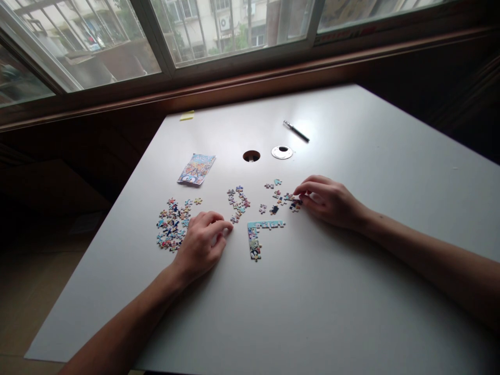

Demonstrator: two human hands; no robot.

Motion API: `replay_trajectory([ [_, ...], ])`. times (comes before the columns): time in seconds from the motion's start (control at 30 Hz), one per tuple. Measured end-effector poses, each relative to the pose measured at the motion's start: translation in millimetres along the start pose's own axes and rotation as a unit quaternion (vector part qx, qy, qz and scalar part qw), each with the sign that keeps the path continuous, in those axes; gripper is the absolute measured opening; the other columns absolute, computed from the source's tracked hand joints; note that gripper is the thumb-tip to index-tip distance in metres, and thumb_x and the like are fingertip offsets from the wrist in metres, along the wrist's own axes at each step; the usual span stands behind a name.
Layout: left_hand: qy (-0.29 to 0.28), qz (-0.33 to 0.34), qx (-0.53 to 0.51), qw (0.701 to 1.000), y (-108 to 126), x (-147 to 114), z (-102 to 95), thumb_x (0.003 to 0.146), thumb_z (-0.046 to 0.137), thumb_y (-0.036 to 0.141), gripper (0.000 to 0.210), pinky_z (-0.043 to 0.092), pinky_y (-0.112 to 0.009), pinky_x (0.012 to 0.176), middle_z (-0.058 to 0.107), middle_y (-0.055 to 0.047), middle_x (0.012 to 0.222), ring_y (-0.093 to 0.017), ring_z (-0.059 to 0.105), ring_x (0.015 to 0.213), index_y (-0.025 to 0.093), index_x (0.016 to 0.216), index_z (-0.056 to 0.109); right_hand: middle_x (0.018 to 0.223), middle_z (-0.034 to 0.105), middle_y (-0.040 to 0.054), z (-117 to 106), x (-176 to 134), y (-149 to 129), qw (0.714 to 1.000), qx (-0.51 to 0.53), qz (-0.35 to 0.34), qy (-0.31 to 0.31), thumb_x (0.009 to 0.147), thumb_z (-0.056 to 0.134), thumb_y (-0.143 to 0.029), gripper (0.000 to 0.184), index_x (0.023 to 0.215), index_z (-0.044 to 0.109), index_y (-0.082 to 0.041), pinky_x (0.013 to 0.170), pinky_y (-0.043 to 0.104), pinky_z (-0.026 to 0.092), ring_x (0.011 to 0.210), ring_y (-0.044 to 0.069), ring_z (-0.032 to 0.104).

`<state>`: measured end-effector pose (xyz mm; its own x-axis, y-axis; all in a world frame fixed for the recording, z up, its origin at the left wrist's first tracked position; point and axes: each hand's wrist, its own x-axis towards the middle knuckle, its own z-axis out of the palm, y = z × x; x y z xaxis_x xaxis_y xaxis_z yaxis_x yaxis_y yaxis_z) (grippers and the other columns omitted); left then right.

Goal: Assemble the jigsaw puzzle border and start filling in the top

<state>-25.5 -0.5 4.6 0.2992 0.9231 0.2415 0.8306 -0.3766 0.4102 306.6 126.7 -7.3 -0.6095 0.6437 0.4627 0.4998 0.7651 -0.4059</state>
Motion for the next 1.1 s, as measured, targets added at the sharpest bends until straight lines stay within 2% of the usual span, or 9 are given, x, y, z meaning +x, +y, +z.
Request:
replay_trajectory([
  [0.13, -0.008, -0.001, 0.015, 1.000, 1.1, 0.6, -0.2, 0.084, 0.053, 0.007, 0.045, 0.042, -0.044, 0.099, 0.060, -0.007, 0.114, -0.025, 0.054, 0.107, 0.026, 0.124, 0.063, 0.093, 0.066, 0.0065, 0.8, 0.8, 0.3, 1.000, 0.002, -0.001, 0.000, 0.090, 0.055, -0.019, 0.014, 0.096, 0.067, -0.023, 0.072, 0.035, 0.050, 0.078, 0.020, 0.061],
  [0.33, -0.011, -0.001, 0.009, 1.000, 1.5, 0.5, -0.5, 0.084, 0.053, 0.006, 0.035, 0.041, -0.043, 0.100, 0.060, -0.006, 0.116, -0.025, 0.052, 0.110, 0.025, 0.111, 0.066, 0.094, 0.066, 0.0065, 0.1, -0.3, 0.0, 1.000, 0.007, 0.008, -0.002, 0.089, 0.056, -0.021, 0.014, 0.096, 0.068, -0.024, 0.073, 0.035, 0.050, 0.078, 0.020, 0.062],
  [0.5, -0.016, 0.006, 0.006, 1.000, 2.1, 0.9, -1.1, 0.085, 0.052, 0.006, 0.036, 0.040, -0.043, 0.101, 0.060, -0.005, 0.121, -0.025, 0.051, 0.114, 0.025, 0.113, 0.065, 0.094, 0.066, 0.0064, -0.5, -0.3, -0.3, 1.000, 0.009, 0.009, -0.001, 0.089, 0.056, -0.022, 0.014, 0.095, 0.069, -0.024, 0.073, 0.035, 0.050, 0.077, 0.020, 0.062],
  [0.77, -0.031, 0.022, 0.024, 0.999, 5.0, 2.0, -1.6, 0.084, 0.050, 0.004, 0.046, 0.034, -0.045, 0.110, 0.054, -0.005, 0.141, -0.026, 0.044, 0.131, 0.026, 0.123, 0.057, 0.094, 0.066, 0.0065, -0.2, 0.0, -1.2, 1.000, 0.004, 0.013, -0.006, 0.089, 0.056, -0.021, 0.014, 0.096, 0.068, -0.025, 0.073, 0.036, 0.050, 0.078, 0.021, 0.063],
  [1.1, -0.025, 0.006, 0.027, 0.999, 4.9, 2.1, -2.1, 0.085, 0.052, 0.008, 0.032, 0.036, -0.044, 0.108, 0.057, -0.005, 0.136, -0.025, 0.047, 0.127, 0.024, 0.112, 0.060, 0.093, 0.065, 0.0061, -0.2, 0.3, -1.3, 1.000, 0.005, 0.008, -0.002, 0.089, 0.057, -0.022, 0.014, 0.096, 0.068, -0.025, 0.071, 0.035, 0.050, 0.076, 0.019, 0.061],
])
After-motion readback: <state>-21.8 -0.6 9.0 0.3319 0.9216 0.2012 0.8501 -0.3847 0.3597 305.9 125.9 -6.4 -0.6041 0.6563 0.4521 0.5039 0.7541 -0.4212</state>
